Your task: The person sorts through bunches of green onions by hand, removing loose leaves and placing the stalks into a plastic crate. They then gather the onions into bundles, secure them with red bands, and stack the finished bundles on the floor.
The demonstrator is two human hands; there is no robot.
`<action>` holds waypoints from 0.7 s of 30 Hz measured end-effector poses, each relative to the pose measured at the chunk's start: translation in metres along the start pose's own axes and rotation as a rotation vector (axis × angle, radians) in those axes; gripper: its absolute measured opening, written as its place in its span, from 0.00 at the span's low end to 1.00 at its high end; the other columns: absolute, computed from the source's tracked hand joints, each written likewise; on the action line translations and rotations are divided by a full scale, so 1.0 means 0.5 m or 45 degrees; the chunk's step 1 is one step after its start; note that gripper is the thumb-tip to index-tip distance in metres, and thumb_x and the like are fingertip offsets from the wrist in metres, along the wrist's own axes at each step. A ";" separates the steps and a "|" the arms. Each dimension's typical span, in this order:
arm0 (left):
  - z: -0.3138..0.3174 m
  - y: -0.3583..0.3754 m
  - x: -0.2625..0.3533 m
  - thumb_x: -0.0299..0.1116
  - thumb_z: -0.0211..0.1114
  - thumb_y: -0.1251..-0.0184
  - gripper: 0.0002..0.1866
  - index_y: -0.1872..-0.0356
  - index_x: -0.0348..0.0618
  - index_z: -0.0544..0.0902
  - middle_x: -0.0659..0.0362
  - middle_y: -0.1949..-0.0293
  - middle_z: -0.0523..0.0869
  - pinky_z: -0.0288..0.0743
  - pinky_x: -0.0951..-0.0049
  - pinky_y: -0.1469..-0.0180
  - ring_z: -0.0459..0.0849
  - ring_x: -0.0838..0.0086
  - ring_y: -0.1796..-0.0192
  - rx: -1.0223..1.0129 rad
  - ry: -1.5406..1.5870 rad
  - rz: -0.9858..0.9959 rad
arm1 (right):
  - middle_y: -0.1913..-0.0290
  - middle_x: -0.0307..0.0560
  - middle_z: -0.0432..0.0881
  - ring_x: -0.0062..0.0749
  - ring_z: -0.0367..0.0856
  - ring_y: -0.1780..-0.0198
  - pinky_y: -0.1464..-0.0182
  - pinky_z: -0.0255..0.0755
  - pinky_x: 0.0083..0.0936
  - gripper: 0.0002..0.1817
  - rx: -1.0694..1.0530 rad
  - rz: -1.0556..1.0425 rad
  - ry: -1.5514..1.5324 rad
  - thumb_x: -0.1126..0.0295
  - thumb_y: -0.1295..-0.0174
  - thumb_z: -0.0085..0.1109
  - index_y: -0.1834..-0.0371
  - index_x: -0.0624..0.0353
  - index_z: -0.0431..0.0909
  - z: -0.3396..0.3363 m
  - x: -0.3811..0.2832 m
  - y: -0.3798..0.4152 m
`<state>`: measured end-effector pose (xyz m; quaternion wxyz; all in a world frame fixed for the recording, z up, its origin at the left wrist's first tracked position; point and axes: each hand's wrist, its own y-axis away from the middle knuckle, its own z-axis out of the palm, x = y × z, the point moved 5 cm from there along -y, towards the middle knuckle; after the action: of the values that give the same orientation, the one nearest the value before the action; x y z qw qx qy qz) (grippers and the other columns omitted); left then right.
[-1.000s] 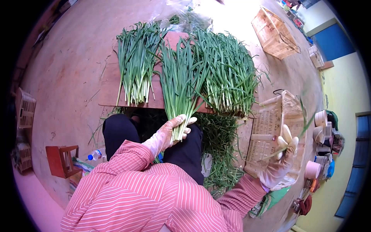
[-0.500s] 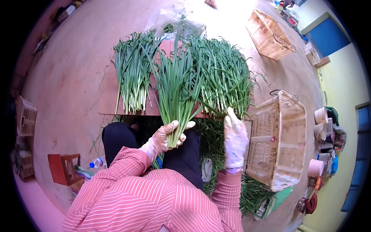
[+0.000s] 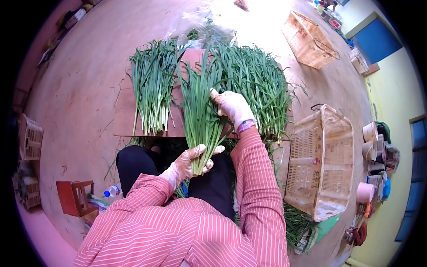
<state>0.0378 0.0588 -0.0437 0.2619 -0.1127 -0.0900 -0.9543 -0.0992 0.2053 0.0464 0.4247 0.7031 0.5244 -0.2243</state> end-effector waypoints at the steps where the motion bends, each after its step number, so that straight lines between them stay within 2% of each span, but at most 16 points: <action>1: -0.001 -0.001 -0.001 0.47 0.56 0.28 0.33 0.30 0.37 0.61 0.50 0.32 0.69 0.80 0.73 0.68 0.82 0.70 0.63 -0.012 0.033 -0.005 | 0.82 0.41 0.79 0.28 0.75 0.79 0.70 0.68 0.26 0.29 -0.004 0.001 0.002 0.41 0.36 0.53 0.72 0.60 0.78 0.000 0.002 -0.002; 3: 0.003 0.001 0.001 0.47 0.56 0.28 0.33 0.30 0.37 0.61 0.50 0.32 0.69 0.79 0.74 0.68 0.82 0.71 0.63 0.009 0.030 0.009 | 0.82 0.39 0.79 0.24 0.73 0.81 0.72 0.66 0.23 0.25 0.068 0.003 -0.138 0.45 0.36 0.55 0.74 0.58 0.77 -0.009 0.000 0.002; 4: 0.003 0.001 0.002 0.47 0.55 0.28 0.33 0.30 0.38 0.61 0.50 0.32 0.70 0.79 0.75 0.68 0.81 0.72 0.63 0.026 0.022 0.019 | 0.83 0.36 0.80 0.19 0.70 0.82 0.75 0.64 0.18 0.20 0.061 0.101 -0.395 0.50 0.36 0.59 0.73 0.57 0.78 -0.009 0.009 0.014; 5: 0.002 0.001 0.002 0.47 0.55 0.28 0.33 0.30 0.38 0.61 0.50 0.32 0.70 0.79 0.75 0.68 0.81 0.72 0.63 0.028 0.027 0.021 | 0.82 0.36 0.81 0.15 0.68 0.84 0.77 0.60 0.13 0.16 0.121 0.122 -0.470 0.54 0.37 0.62 0.72 0.55 0.78 -0.014 0.008 0.025; 9: -0.002 -0.001 0.004 0.47 0.53 0.26 0.31 0.31 0.39 0.62 0.51 0.33 0.71 0.79 0.77 0.69 0.81 0.74 0.65 0.167 -0.008 0.047 | 0.78 0.40 0.85 0.14 0.70 0.83 0.79 0.59 0.10 0.16 0.160 0.123 -0.533 0.55 0.35 0.61 0.69 0.58 0.78 -0.031 0.017 0.054; 11: 0.000 0.000 0.006 0.47 0.52 0.26 0.30 0.31 0.39 0.63 0.51 0.33 0.71 0.78 0.77 0.70 0.80 0.74 0.66 0.212 -0.011 0.061 | 0.75 0.41 0.86 0.14 0.71 0.84 0.79 0.59 0.08 0.15 0.182 -0.032 -0.710 0.57 0.33 0.59 0.66 0.59 0.79 -0.036 0.017 0.064; 12: 0.001 0.000 0.005 0.47 0.52 0.26 0.29 0.32 0.39 0.64 0.51 0.33 0.71 0.78 0.77 0.70 0.80 0.74 0.67 0.219 -0.002 0.059 | 0.70 0.41 0.87 0.14 0.73 0.80 0.75 0.62 0.09 0.13 0.133 0.020 -0.617 0.60 0.33 0.58 0.62 0.60 0.80 -0.042 0.014 0.074; 15: 0.001 -0.004 0.006 0.47 0.52 0.26 0.29 0.32 0.39 0.64 0.52 0.34 0.72 0.78 0.78 0.71 0.81 0.75 0.68 0.204 0.012 0.065 | 0.66 0.40 0.87 0.14 0.74 0.74 0.70 0.64 0.09 0.14 0.243 -0.117 -0.721 0.60 0.34 0.59 0.59 0.60 0.81 -0.032 0.027 0.064; 16: 0.001 -0.003 0.006 0.48 0.53 0.26 0.29 0.32 0.39 0.64 0.52 0.34 0.72 0.79 0.78 0.71 0.81 0.76 0.67 0.186 0.019 0.075 | 0.64 0.39 0.87 0.14 0.75 0.69 0.65 0.66 0.11 0.15 0.249 -0.077 -0.625 0.60 0.36 0.62 0.58 0.61 0.81 -0.034 0.035 0.076; 17: 0.004 -0.001 0.006 0.48 0.53 0.26 0.29 0.32 0.39 0.64 0.52 0.34 0.72 0.79 0.78 0.71 0.81 0.76 0.67 0.189 0.019 0.076 | 0.64 0.39 0.87 0.14 0.75 0.69 0.65 0.66 0.11 0.15 0.246 -0.077 -0.627 0.60 0.36 0.62 0.58 0.61 0.81 -0.030 0.032 0.090; 19: 0.013 0.002 0.009 0.45 0.59 0.29 0.25 0.39 0.40 0.72 0.53 0.38 0.77 0.80 0.80 0.71 0.82 0.75 0.67 0.179 0.021 0.108 | 0.67 0.42 0.86 0.21 0.81 0.68 0.61 0.75 0.21 0.16 0.255 -0.061 -0.229 0.62 0.39 0.64 0.59 0.66 0.81 -0.017 0.023 0.116; 20: 0.012 0.003 0.007 0.45 0.59 0.29 0.25 0.39 0.40 0.72 0.53 0.38 0.77 0.80 0.80 0.71 0.82 0.75 0.67 0.181 0.022 0.107 | 0.66 0.43 0.86 0.24 0.82 0.66 0.58 0.76 0.26 0.18 0.180 0.049 -0.346 0.59 0.40 0.66 0.60 0.67 0.81 0.002 0.011 0.148; 21: 0.008 0.006 0.008 0.44 0.61 0.31 0.24 0.41 0.40 0.73 0.53 0.40 0.78 0.80 0.80 0.72 0.83 0.75 0.67 0.224 -0.051 0.136 | 0.66 0.46 0.86 0.29 0.84 0.63 0.58 0.76 0.28 0.20 0.295 -0.173 -0.278 0.58 0.42 0.67 0.60 0.67 0.81 0.027 0.023 0.142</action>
<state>0.0367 0.0554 -0.0387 0.3196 -0.1128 -0.1723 -0.9249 -0.0275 0.1940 0.0560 0.3794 0.6817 0.4920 -0.3864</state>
